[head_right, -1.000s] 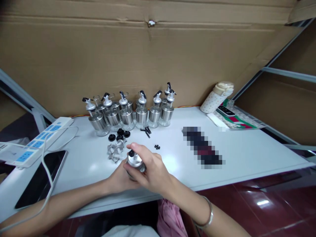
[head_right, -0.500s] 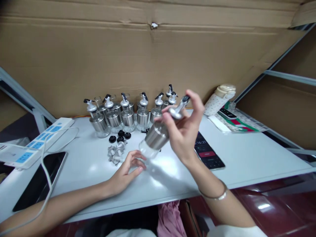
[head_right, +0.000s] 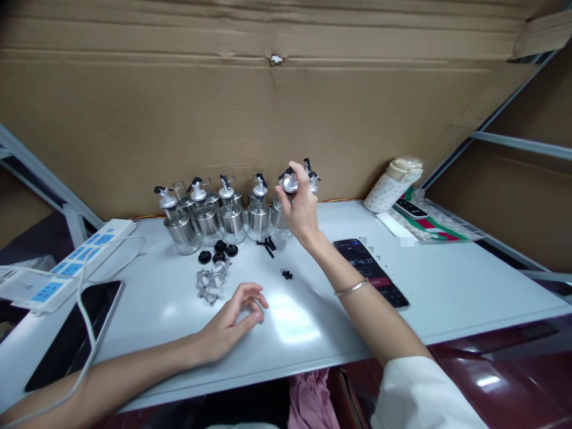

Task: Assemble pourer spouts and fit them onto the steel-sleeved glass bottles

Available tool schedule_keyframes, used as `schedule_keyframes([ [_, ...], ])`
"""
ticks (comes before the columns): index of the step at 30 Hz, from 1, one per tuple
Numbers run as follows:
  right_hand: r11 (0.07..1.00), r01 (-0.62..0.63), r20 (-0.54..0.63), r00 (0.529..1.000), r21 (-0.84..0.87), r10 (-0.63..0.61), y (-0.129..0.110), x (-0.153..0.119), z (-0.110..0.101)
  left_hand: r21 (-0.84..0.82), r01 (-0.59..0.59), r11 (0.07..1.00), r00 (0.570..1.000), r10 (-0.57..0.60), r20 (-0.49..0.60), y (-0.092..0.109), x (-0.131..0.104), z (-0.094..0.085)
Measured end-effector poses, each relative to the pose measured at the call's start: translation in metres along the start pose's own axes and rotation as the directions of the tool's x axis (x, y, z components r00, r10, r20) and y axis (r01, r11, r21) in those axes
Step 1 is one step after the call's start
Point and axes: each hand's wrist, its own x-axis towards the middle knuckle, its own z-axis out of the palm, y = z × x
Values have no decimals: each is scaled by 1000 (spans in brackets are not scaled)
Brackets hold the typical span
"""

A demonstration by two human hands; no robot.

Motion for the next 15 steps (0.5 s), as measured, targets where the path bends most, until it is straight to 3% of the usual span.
schedule_keyframes([
  [4, 999, 24, 74, 997, -31, -22, 9, 4, 12, 9, 9, 1000, 1000, -9, 12, 4, 0, 0],
  [15, 998, -65, 103, 993, 12, 63, 41, -4, 41, 35, 16, 999, 1000, -17, 18, 6, 0, 0],
])
